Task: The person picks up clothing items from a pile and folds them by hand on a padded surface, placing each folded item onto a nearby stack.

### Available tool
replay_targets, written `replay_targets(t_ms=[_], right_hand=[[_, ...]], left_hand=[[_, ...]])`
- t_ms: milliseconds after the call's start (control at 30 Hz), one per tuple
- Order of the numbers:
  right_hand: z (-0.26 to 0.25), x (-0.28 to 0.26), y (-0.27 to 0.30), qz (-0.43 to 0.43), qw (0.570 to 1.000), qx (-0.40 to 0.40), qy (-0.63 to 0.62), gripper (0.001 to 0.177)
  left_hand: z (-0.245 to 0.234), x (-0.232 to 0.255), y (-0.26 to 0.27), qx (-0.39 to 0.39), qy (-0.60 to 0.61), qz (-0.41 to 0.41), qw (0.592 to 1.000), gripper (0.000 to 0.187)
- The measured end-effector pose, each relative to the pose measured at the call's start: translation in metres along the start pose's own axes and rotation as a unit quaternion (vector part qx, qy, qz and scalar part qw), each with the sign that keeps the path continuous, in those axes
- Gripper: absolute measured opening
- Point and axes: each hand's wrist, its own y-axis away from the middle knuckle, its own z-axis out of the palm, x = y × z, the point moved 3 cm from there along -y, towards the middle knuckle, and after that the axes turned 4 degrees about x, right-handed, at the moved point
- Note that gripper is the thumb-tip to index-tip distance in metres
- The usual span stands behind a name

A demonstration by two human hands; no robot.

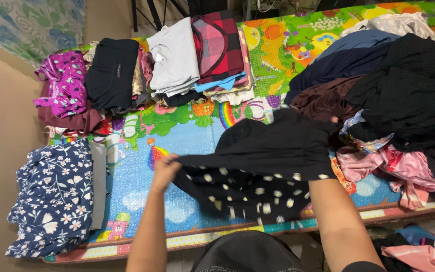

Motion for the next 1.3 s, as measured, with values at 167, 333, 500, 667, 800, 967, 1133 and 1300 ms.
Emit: replay_targets(t_ms=[167,333,500,667,800,967,1133,1300], right_hand=[[0.017,0.004,0.007,-0.015,1.000,0.006,0.011,0.025],[0.058,0.046,0.017,0.017,0.998,-0.029,0.051,0.024],[0.093,0.086,0.039,0.065,0.991,-0.081,0.080,0.023],[0.098,0.100,0.053,0.091,0.987,-0.096,0.093,0.022],[0.093,0.094,0.052,0.082,0.986,-0.092,0.116,0.021],[0.108,0.118,0.066,0.077,0.982,-0.104,0.136,0.020],[0.113,0.125,0.073,0.110,0.978,-0.111,0.141,0.019],[0.102,0.106,0.048,0.083,0.987,-0.077,0.115,0.019]], left_hand=[[0.015,0.052,-0.010,0.252,-0.197,0.200,0.926,0.030],[0.146,0.120,0.050,-0.041,-0.254,0.332,0.908,0.009],[0.249,0.064,0.089,-0.437,-0.226,0.154,0.857,0.030],[0.272,0.006,0.038,-0.206,-0.291,0.423,0.833,0.044],[0.247,-0.004,-0.002,-0.071,-0.050,0.276,0.957,0.049],[0.242,0.056,-0.034,-0.143,0.039,0.178,0.973,0.048],[0.223,0.121,-0.029,-0.160,0.143,0.134,0.967,0.047],[0.222,0.162,-0.007,-0.102,0.179,0.178,0.962,0.046]])
